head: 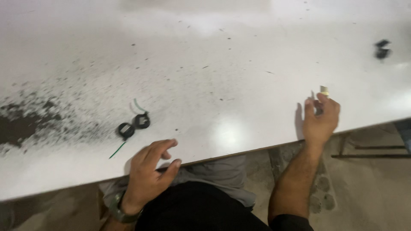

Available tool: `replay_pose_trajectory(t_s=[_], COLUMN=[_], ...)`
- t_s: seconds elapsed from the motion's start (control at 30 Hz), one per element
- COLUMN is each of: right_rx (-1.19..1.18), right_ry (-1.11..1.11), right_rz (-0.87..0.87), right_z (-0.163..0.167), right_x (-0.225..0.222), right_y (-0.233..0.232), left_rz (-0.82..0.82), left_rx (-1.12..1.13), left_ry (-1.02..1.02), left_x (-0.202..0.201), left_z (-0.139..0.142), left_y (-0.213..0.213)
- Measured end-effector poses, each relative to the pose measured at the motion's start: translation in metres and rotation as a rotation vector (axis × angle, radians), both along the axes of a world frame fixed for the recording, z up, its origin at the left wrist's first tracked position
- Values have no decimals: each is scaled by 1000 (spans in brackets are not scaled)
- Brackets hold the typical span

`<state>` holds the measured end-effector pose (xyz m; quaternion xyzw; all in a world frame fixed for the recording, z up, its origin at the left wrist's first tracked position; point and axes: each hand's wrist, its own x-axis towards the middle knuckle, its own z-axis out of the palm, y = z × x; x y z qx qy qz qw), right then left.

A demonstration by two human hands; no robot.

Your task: The person sits at a white workbench assembling small black plastic motor components, pressing parts together by hand and using a small wooden stick to seat pieces. Finished assemblies are set aside on the table as the person works through the parts one at a time.

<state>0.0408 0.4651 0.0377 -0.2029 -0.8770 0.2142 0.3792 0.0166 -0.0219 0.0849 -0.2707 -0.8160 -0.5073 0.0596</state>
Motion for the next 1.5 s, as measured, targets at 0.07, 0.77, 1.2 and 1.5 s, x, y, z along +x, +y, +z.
replay_pose_trajectory(t_s=[0.07, 0.77, 1.2, 1.5], right_rx=[63, 58, -65, 20], right_ry=[59, -63, -100, -337], right_rz=[93, 471, 542, 1014], right_z=[-7, 3, 36, 49], right_x=[2, -3, -1, -24], right_y=[5, -122, -163, -298], left_rz=[22, 357, 269, 323], left_rx=[-25, -408, -148, -183], left_ry=[41, 309, 370, 309], left_x=[0, -42, -43, 3], left_z=[1, 5, 21, 13], left_y=[-2, -71, -78, -95])
